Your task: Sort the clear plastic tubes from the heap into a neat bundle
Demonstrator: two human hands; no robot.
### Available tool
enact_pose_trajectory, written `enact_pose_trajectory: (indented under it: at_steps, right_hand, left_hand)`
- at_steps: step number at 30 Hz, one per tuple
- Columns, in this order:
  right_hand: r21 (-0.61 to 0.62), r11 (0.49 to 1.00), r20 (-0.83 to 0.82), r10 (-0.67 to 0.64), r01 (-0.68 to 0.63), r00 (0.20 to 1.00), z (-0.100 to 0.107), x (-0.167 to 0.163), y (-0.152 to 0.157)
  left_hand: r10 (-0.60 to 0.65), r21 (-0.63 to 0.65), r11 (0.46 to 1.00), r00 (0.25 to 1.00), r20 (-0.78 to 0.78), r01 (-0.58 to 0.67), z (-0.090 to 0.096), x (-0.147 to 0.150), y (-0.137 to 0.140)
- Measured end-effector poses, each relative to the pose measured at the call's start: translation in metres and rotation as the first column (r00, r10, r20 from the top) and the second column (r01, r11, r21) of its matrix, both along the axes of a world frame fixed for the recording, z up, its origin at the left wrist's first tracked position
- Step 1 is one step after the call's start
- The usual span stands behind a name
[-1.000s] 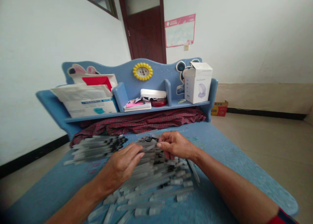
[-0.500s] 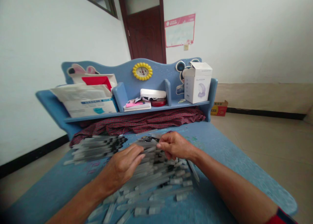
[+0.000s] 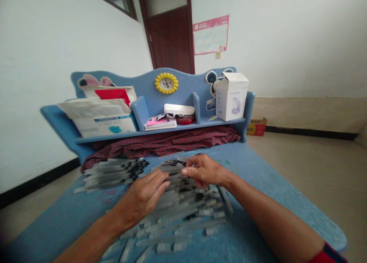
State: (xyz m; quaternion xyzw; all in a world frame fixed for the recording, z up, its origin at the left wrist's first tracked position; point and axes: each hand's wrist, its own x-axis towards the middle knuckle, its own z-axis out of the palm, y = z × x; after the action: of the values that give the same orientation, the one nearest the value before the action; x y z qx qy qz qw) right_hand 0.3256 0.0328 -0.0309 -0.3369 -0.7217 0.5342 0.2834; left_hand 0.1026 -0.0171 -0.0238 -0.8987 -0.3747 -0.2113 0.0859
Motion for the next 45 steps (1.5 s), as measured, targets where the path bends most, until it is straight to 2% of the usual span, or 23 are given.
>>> enact_pose_trajectory:
  at_steps: [3, 9, 16, 20, 25, 28, 31, 33, 34, 37, 41, 45]
  right_hand:
    - [0.041, 0.999, 0.019, -0.025, 0.024, 1.0, 0.0, -0.001, 0.0]
    - [-0.036, 0.997, -0.073, 0.066, -0.068, 0.995, 0.005, 0.007, 0.003]
    - [-0.069, 0.994, 0.2, 0.096, -0.084, 0.975, 0.011, 0.018, 0.004]
    - [-0.079, 0.993, 0.266, 0.106, -0.088, 0.958, 0.006, 0.015, 0.004]
    - [-0.05, 0.996, 0.235, 0.083, -0.073, 0.969, 0.004, 0.015, 0.006]
    - [0.007, 0.999, 0.203, 0.03, -0.032, 0.979, 0.005, 0.014, 0.007]
    - [0.043, 0.999, 0.155, -0.009, 0.002, 0.988, 0.006, 0.009, 0.003]
    - [0.059, 0.998, 0.109, -0.006, 0.0, 0.994, 0.006, 0.002, -0.003]
    - [0.066, 0.998, 0.084, 0.007, -0.012, 0.996, 0.006, -0.002, -0.007]
    - [0.086, 0.992, -0.001, 0.088, -0.088, 0.996, 0.007, -0.016, -0.022]
    - [0.113, 0.984, -0.112, 0.15, -0.138, 0.982, 0.011, -0.032, -0.038]
    - [0.13, 0.988, -0.125, 0.1, -0.084, 0.987, 0.018, -0.043, -0.046]
  left_hand:
    - [-0.004, 0.008, 1.0, 1.0, 0.004, 0.004, -0.001, 0.0, 0.001]
    - [-0.007, -0.032, 0.999, 1.0, -0.015, 0.006, -0.001, -0.002, 0.004]
    - [0.046, -0.049, 0.998, 0.999, -0.017, -0.047, -0.003, -0.005, 0.007]
    - [0.034, -0.029, 0.999, 0.999, -0.004, -0.035, -0.005, -0.004, 0.007]
    - [0.027, -0.03, 0.999, 0.995, 0.092, -0.024, -0.001, -0.002, 0.006]
    - [0.053, -0.102, 0.994, 0.966, 0.254, -0.028, 0.004, 0.0, 0.004]
    - [0.163, -0.335, 0.942, 0.855, 0.492, 0.013, 0.011, 0.006, 0.0]
    - [0.241, -0.476, 0.868, 0.717, 0.654, 0.142, 0.016, 0.011, -0.004]
    - [0.267, -0.502, 0.835, 0.63, 0.729, 0.228, 0.02, 0.015, -0.006]
    - [0.308, -0.464, 0.751, 0.372, 0.875, 0.47, 0.031, 0.026, -0.012]
    - [0.41, -0.407, 0.643, 0.158, 0.898, 0.649, 0.043, 0.037, -0.019]
    - [0.46, -0.334, 0.652, -0.004, 0.888, 0.681, 0.053, 0.043, -0.02]
